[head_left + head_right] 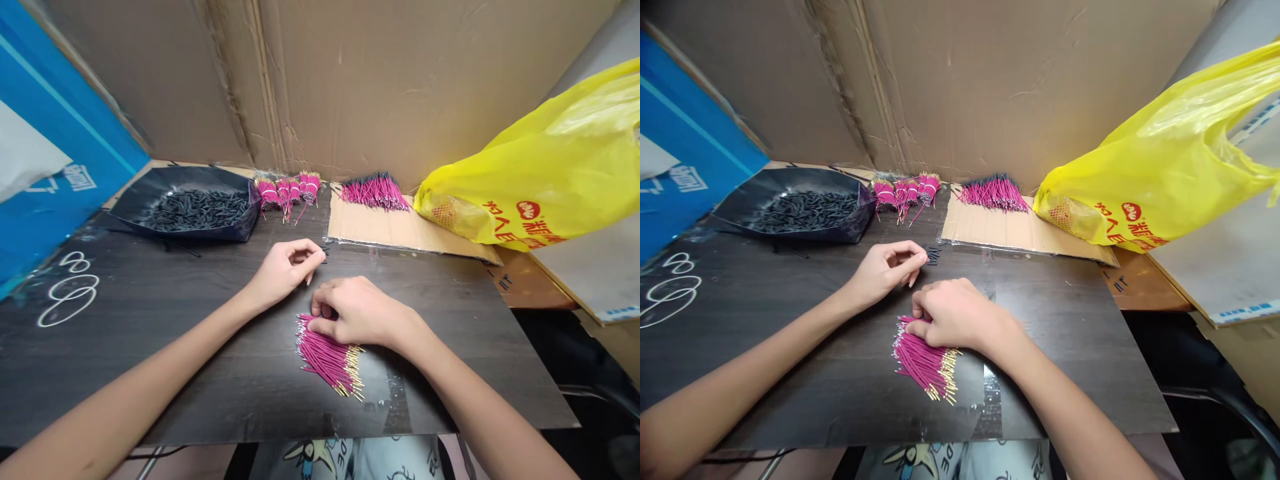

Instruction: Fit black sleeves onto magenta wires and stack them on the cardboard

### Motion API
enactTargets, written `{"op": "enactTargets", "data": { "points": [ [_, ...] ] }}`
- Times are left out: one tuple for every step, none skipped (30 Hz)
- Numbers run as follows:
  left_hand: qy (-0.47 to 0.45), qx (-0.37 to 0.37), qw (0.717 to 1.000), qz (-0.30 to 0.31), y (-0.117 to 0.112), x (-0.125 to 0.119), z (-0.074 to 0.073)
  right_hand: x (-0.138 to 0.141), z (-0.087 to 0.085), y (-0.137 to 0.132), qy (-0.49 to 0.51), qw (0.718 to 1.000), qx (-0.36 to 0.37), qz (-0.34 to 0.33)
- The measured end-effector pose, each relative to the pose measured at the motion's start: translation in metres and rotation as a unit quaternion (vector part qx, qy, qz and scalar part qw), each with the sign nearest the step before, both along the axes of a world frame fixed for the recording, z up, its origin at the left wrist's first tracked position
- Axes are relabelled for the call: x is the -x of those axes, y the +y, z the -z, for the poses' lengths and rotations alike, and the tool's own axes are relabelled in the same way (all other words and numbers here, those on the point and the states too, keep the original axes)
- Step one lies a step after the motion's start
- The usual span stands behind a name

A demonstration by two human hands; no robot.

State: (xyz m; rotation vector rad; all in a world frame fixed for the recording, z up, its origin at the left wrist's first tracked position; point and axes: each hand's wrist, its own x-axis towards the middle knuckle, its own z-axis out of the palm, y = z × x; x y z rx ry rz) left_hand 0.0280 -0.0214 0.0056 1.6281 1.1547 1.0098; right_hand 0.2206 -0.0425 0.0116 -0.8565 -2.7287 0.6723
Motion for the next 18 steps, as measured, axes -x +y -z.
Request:
{"op": "enactTargets", "data": {
  "points": [
    [0.008, -0.004, 1.0, 0.003, -0.0011, -0.0014, 0.0003, 0.0001, -0.0002, -0.0002, -0.001, 1.0, 0.002, 0.0],
    [0.016, -0.007, 1.0, 0.006, -0.0019, -0.0026, 0.0008, 0.0002, -0.0003, -0.0004, -0.002, 1.0, 0.002, 0.0],
    [0.023, -0.01, 1.0, 0.008, -0.0025, -0.0035, 0.0015, 0.0005, -0.0004, -0.0006, -0.004, 1.0, 0.001, 0.001],
    [0.03, -0.013, 0.999, 0.008, -0.0029, -0.0043, 0.0024, 0.0008, -0.0004, -0.0009, -0.004, 1.0, -0.002, 0.002],
    [0.035, -0.016, 0.999, 0.008, -0.003, -0.0048, 0.0033, 0.0012, -0.0003, -0.0013, -0.005, 1.0, -0.005, 0.002],
    [0.039, -0.017, 0.999, 0.007, -0.003, -0.0051, 0.0042, 0.0016, 0.0, -0.0016, -0.004, 1.0, -0.007, 0.002],
    [0.042, -0.018, 0.999, 0.007, -0.0028, -0.0053, 0.005, 0.002, 0.0003, -0.0018, -0.001, 1.0, -0.007, 0.004],
    [0.045, -0.019, 0.999, 0.007, -0.0027, -0.0055, 0.0056, 0.0023, 0.0008, -0.0019, 0.002, 1.0, -0.003, 0.006],
    [0.047, -0.02, 0.999, 0.007, -0.0026, -0.0056, 0.0059, 0.0025, 0.0013, -0.0018, 0.007, 1.0, 0.003, 0.008],
    [0.049, -0.021, 0.999, 0.007, -0.0025, -0.0056, 0.0061, 0.0026, 0.0018, -0.0014, 0.012, 1.0, 0.011, 0.011],
    [0.05, -0.021, 0.998, 0.007, -0.0025, -0.0056, 0.006, 0.0026, 0.0023, -0.0009, 0.017, 1.0, 0.02, 0.015],
    [0.052, -0.021, 0.998, 0.007, -0.0026, -0.0055, 0.0059, 0.0024, 0.0027, -0.0001, 0.022, 0.999, 0.03, 0.019],
    [0.053, -0.02, 0.998, 0.007, -0.0027, -0.0055, 0.0058, 0.0022, 0.003, 0.0007, 0.027, 0.999, 0.041, 0.023],
    [0.054, -0.02, 0.998, 0.006, -0.0027, -0.0054, 0.0057, 0.002, 0.0032, 0.0017, 0.033, 0.998, 0.054, 0.025],
    [0.055, -0.02, 0.998, 0.006, -0.0027, -0.0053, 0.0056, 0.0017, 0.0032, 0.0026, 0.037, 0.997, 0.069, 0.027],
    [0.057, -0.021, 0.998, 0.006, -0.0026, -0.0052, 0.0057, 0.0014, 0.0031, 0.0034, 0.041, 0.995, 0.084, 0.027],
    [0.059, -0.025, 0.998, 0.006, -0.0024, -0.0051, 0.0059, 0.0011, 0.003, 0.0042, 0.045, 0.994, 0.098, 0.029],
    [0.06, -0.03, 0.998, 0.004, -0.0022, -0.0051, 0.0061, 0.0008, 0.0028, 0.0048, 0.047, 0.992, 0.109, 0.031]
  ]
}}
